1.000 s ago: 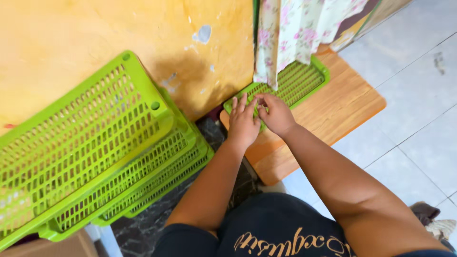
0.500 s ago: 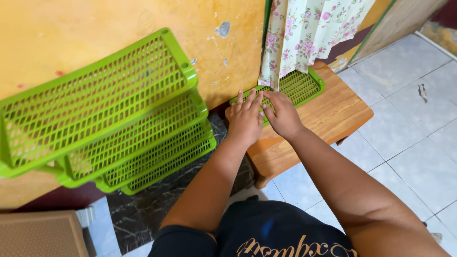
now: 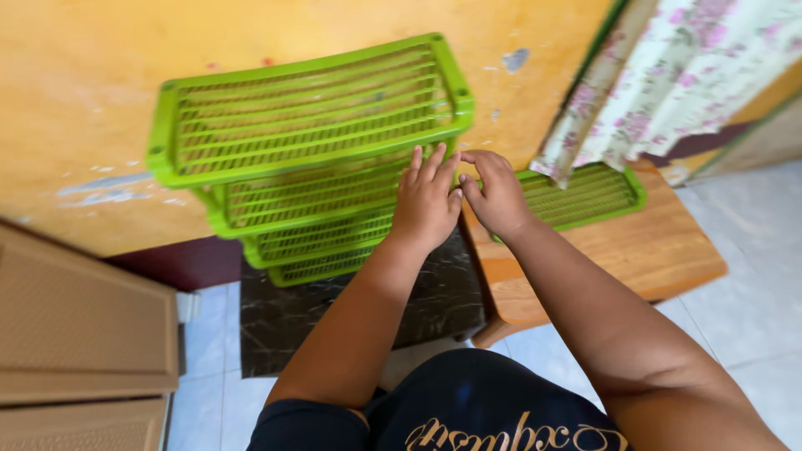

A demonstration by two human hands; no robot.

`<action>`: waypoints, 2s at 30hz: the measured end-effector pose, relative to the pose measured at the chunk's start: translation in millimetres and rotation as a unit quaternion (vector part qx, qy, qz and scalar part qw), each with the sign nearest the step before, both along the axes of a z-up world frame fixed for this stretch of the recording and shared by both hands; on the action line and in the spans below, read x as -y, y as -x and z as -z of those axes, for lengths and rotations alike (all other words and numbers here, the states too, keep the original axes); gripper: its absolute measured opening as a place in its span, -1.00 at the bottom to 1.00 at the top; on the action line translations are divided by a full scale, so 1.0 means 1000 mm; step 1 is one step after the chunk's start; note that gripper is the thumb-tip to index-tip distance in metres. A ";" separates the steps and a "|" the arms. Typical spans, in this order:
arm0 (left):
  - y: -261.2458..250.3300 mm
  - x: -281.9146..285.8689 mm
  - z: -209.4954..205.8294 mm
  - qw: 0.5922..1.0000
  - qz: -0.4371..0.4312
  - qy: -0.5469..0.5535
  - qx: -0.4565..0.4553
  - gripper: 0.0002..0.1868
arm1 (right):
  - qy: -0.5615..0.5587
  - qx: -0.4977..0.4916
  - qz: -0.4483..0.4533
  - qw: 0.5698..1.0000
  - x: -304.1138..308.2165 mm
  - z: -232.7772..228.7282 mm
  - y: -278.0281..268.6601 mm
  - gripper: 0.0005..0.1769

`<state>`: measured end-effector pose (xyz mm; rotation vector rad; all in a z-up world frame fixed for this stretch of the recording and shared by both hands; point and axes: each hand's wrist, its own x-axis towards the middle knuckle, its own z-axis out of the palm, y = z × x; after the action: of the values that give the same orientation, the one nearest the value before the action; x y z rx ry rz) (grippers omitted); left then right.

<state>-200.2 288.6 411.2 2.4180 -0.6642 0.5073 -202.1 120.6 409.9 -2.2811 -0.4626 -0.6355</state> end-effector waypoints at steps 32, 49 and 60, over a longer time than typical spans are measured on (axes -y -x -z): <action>-0.150 -0.446 0.126 0.728 0.007 0.630 -0.272 -0.44 | 0.267 0.056 -0.220 0.937 -0.439 -0.035 -0.139 -0.08; -0.166 -0.437 0.098 0.677 0.039 0.654 -0.335 -0.11 | 0.257 0.021 -0.226 0.939 -0.443 -0.047 -0.143 -0.12; -0.245 -0.457 0.110 0.739 -0.008 0.634 -0.229 -0.39 | 0.213 -0.016 -0.198 0.957 -0.451 -0.027 -0.187 -0.39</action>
<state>44.7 745.3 300.9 1.1242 0.0200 0.1959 -15.5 571.5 436.5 -2.4805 -1.0959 -0.3144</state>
